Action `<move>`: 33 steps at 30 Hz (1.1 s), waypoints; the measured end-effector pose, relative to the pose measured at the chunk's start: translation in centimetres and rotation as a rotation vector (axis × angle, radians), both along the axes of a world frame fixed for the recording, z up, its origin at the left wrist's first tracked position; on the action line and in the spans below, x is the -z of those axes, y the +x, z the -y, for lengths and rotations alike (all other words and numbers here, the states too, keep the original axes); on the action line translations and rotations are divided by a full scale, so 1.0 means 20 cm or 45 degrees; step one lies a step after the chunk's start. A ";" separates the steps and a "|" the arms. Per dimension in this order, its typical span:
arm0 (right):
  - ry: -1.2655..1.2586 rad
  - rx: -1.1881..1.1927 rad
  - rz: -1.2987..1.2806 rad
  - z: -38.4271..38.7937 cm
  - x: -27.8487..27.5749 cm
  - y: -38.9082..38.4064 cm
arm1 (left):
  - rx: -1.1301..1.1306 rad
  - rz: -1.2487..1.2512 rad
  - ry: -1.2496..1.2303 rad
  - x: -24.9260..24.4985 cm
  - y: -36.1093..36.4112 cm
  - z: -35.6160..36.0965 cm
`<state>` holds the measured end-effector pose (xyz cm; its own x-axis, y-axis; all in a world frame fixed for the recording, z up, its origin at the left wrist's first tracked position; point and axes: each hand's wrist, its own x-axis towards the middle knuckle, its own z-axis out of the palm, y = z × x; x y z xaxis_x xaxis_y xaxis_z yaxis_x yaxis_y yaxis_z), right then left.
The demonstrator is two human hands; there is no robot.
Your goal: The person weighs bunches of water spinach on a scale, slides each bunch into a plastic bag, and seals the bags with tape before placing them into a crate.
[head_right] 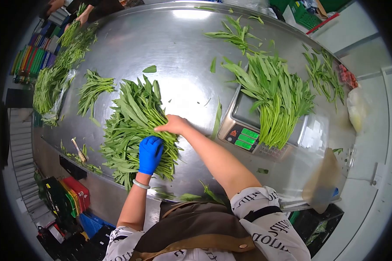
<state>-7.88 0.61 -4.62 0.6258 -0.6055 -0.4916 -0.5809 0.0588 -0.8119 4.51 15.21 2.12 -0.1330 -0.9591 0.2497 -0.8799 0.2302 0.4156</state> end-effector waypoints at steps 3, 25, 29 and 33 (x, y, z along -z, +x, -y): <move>-0.032 -0.070 0.152 -0.07 0.10 0.05 | -0.020 0.018 0.035 0.03 0.01 -0.04; -0.807 0.626 -0.177 0.01 -0.12 -0.55 | -0.008 -0.132 -0.043 -0.06 -0.21 0.08; -0.532 0.599 -0.349 -0.01 -0.19 -0.52 | 0.108 -0.159 -0.093 -0.03 -0.32 0.20; -0.638 0.603 -0.294 -0.04 -0.14 -0.51 | 0.192 -0.153 -0.019 0.01 -0.40 0.33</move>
<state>-18.04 1.41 -1.74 0.1543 -0.9729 -0.1723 -0.7451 -0.0001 -0.6670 -3.40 8.60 1.84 -0.2433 -0.9267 0.2863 -0.7794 0.3625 0.5110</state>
